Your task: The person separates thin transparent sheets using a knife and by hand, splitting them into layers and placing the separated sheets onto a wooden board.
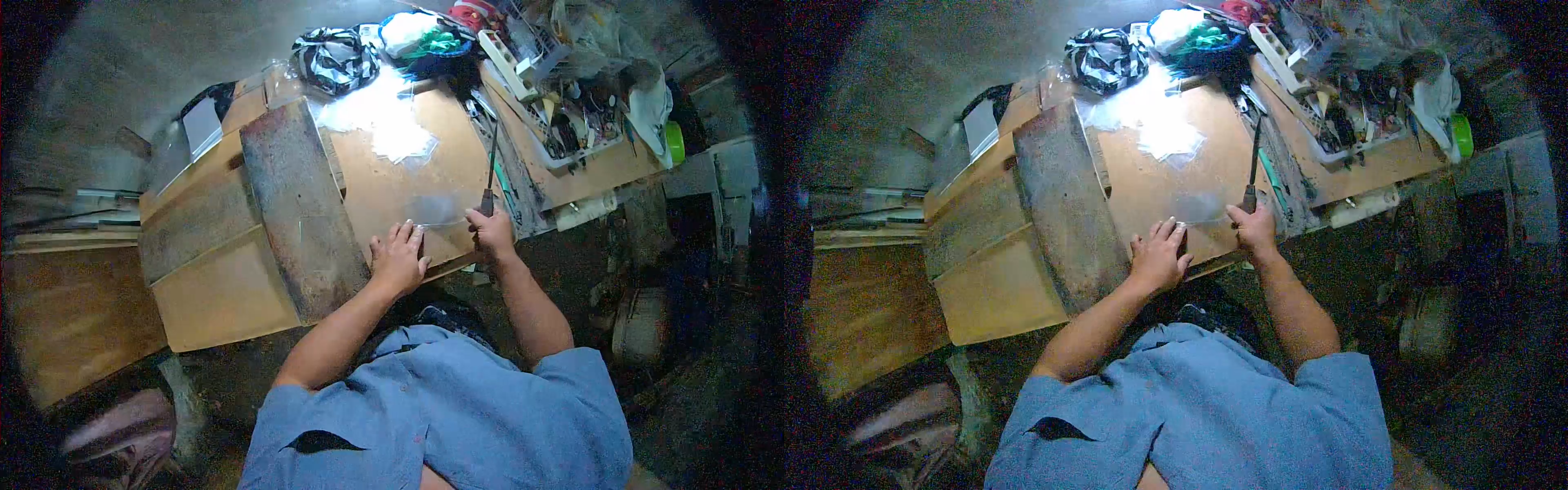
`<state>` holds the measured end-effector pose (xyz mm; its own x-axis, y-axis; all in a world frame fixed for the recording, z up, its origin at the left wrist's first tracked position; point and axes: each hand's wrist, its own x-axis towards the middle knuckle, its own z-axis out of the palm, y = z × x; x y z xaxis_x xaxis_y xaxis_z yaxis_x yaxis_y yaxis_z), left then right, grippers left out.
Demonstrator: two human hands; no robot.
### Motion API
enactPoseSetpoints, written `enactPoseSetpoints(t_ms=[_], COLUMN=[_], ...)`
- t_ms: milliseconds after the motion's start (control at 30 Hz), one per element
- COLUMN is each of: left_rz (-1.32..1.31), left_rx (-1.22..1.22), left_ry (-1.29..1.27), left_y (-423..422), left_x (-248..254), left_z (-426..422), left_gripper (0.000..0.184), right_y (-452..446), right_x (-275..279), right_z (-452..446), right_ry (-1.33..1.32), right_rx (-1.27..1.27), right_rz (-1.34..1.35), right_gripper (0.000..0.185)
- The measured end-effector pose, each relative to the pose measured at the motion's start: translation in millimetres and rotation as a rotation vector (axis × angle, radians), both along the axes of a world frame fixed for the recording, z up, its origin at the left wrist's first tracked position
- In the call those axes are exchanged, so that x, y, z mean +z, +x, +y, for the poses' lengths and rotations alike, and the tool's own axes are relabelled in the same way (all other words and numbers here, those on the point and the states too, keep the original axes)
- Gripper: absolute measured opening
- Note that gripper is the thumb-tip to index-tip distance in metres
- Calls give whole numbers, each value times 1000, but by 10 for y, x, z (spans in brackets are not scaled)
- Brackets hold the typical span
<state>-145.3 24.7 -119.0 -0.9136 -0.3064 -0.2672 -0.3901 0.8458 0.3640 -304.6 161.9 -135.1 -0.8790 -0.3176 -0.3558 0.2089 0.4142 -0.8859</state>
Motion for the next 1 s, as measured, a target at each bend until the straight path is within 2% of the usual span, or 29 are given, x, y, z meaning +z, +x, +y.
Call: enactPoseSetpoints(t_ms=[67,133,200,233,300,333,400,433,500,533,600,633,700,733,800,933,1000], left_rz=[-13,-26,-22,-20,184,186,303,304,255,259,361,363,403,403,383,326,377], left_rx=[-2,2,26,27,71,72,249,251,513,515,624,628,652,657,732,796,777], left_ry=[2,5,43,43,211,209,1007,1003,1496,1493,1938,1934,1531,1526,1439,1447,1330], left_y=[-11,-16,-42,-44,-35,-37,-29,-13,72,106,180,229,341,404,547,865,1005], left_x=[-3,19,45,39,-4,-89,-244,-87,265,376,532,572,635,681,774,855,843], left_z=[2,-2,-12,-27,-82,-106,-163,-189,-218,-233,-249,-246,-242,-256,-300,-330,-331], left_gripper=[61,61,61,61,59,59,53,53,49,49,38,38,22,22,10,11,11], right_y=[-36,-55,-66,-36,44,100,191,243,342,399,522,609,707,743,797,951,1011], right_x=[45,94,177,325,598,725,765,769,914,970,1039,1091,1080,1072,1081,1000,960], right_z=[52,96,116,111,77,46,62,69,34,-7,-58,-91,-95,-97,-125,-197,-218], right_ry=[-45,-78,-135,-224,-315,-376,-440,-475,-582,-584,-575,-559,-545,-529,-533,-508,-547], right_rx=[-13,-100,-101,-90,-77,-48,-17,38,8,12,32,34,97,160,170,239,233], right_rz=[64,-20,-41,-139,-237,-249,-263,-262,-502,-504,-542,-507,-525,-542,-599,-532,-550], right_gripper=[18,14,11,11,12,12,13,15,18,18,16,15,14,13,11,14,16])
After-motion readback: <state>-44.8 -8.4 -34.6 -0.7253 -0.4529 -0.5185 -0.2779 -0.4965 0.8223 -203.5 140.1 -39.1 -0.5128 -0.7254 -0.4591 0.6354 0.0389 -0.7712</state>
